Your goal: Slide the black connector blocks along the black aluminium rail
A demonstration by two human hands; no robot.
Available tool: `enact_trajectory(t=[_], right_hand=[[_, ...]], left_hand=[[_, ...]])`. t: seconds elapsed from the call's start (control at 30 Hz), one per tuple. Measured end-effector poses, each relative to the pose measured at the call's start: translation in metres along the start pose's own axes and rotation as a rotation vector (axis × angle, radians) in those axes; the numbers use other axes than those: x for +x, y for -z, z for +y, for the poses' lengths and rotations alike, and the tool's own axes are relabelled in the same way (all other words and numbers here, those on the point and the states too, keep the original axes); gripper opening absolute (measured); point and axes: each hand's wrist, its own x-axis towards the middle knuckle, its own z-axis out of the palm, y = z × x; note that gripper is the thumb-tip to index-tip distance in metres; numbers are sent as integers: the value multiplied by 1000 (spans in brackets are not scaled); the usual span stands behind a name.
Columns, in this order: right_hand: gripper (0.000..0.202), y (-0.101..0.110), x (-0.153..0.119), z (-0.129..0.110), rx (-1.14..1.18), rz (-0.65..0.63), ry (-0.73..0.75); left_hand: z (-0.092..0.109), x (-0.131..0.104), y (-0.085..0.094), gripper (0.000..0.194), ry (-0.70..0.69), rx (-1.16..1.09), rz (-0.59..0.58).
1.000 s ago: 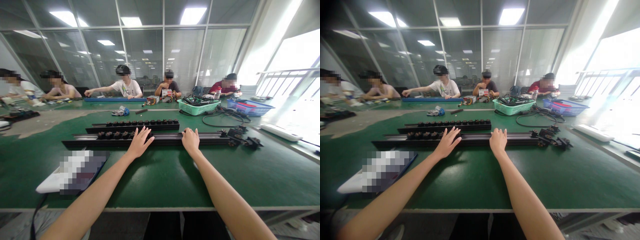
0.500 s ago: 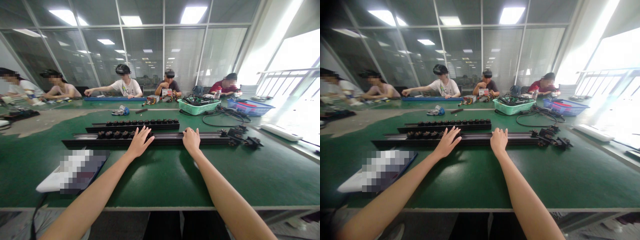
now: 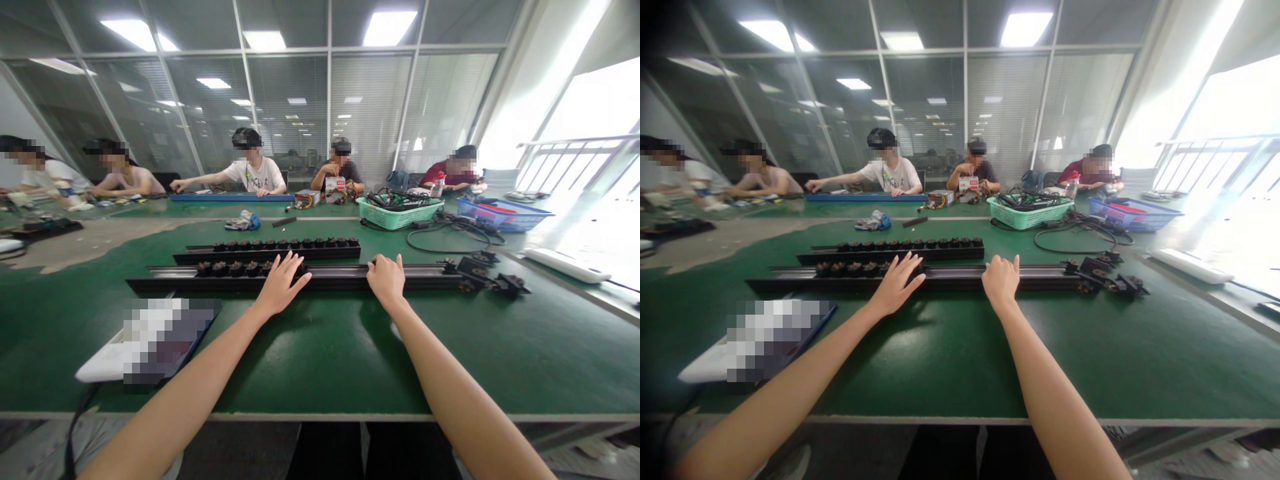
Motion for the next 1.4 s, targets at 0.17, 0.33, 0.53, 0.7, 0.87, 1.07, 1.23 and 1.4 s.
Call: enact_trajectory(t=[0.17,0.33,0.53,0.7,0.87,1.07,1.23,1.4], right_hand=[[26,3,0,0,-7,-15,2],[26,2,0,1,-34,-17,1],[25,3,0,2,-40,-27,-25],[26,5,0,3,-57,-34,-44],[27,5,1,4,-67,-31,-46],[26,4,2,5,-91,-12,-55],[28,6,2,5,-95,-24,-69],[28,9,2,4,-103,-43,-89]], left_hand=[[3,0,2,75,0,14,4],[3,0,2,74,-5,20,9],[2,0,2,73,-13,23,17],[1,0,1,70,-11,26,18],[0,0,0,70,-12,33,22],[1,-1,0,65,-18,29,42],[1,0,-1,59,-8,20,67],[-2,0,-3,55,10,5,95]])
